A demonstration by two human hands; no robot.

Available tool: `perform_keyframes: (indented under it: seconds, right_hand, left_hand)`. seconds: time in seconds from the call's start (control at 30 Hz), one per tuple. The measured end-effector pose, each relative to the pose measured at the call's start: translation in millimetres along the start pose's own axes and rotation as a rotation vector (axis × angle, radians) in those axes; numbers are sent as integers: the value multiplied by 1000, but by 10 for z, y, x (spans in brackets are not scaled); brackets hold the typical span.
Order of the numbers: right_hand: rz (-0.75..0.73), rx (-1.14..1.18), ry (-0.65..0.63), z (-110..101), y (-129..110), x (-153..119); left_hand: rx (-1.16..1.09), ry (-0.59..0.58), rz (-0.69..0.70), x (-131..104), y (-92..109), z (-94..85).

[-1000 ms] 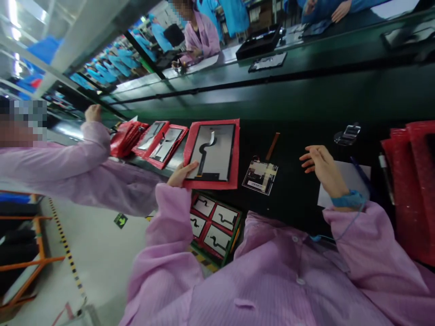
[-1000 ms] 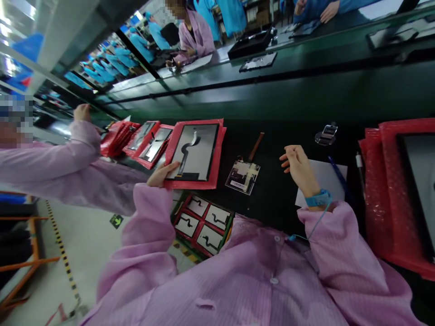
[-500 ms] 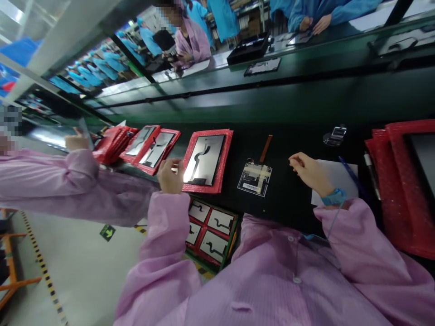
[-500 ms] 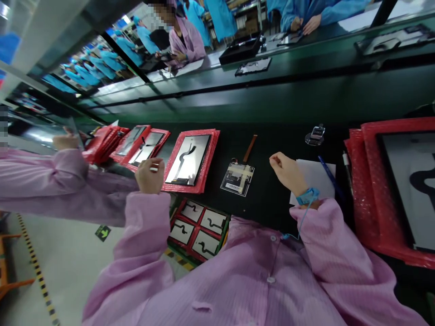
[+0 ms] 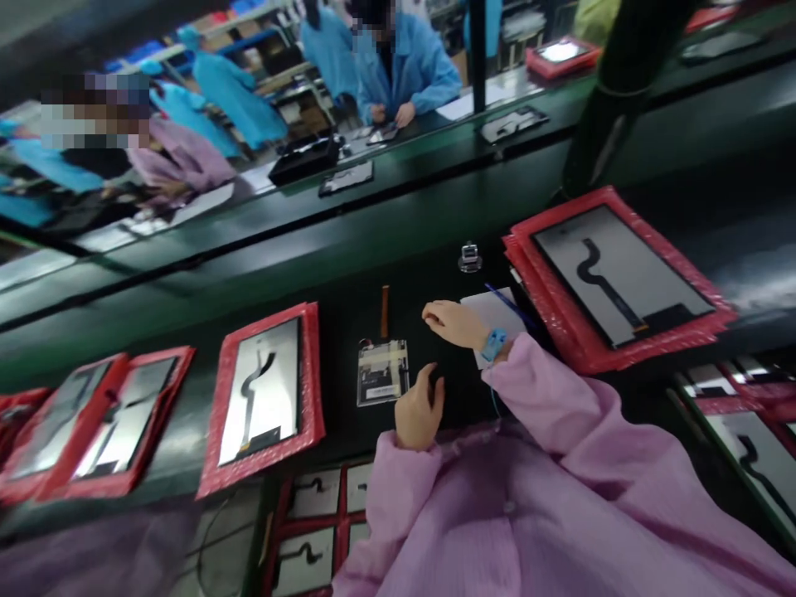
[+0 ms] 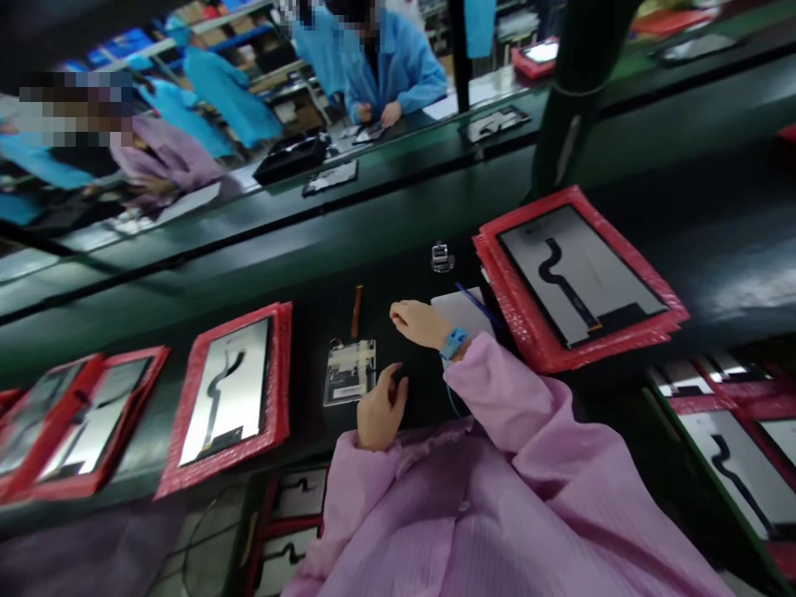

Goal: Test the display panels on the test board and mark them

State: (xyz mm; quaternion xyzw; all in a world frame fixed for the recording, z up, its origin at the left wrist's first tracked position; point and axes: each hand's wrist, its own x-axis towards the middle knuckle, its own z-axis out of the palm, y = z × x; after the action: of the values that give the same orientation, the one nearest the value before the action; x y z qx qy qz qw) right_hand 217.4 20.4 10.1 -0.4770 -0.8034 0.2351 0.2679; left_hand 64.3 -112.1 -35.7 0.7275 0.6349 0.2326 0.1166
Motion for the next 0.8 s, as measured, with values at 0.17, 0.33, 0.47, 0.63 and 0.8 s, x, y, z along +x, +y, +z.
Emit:
perform_keyframes:
  seconds: [0.17,0.33,0.47,0.63,0.8]
  right_hand:
    - [167,-114,289,-189,130,71]
    - [445,-125,509,-406,390,113]
    - [446,-119,497,-473,407,31]
    - [273,-188,507,-426,69,-490]
    - [383,-510,619,-462,-107,-1373]
  left_hand:
    - [16,38,44,-24,-78,-11]
    - [65,34,77,-50,-73,18]
    - [102,37,66,-32,-47,25]
    - [103,18,59,-32,-57,31]
    - [-18,13,27,-43,-41,-7]
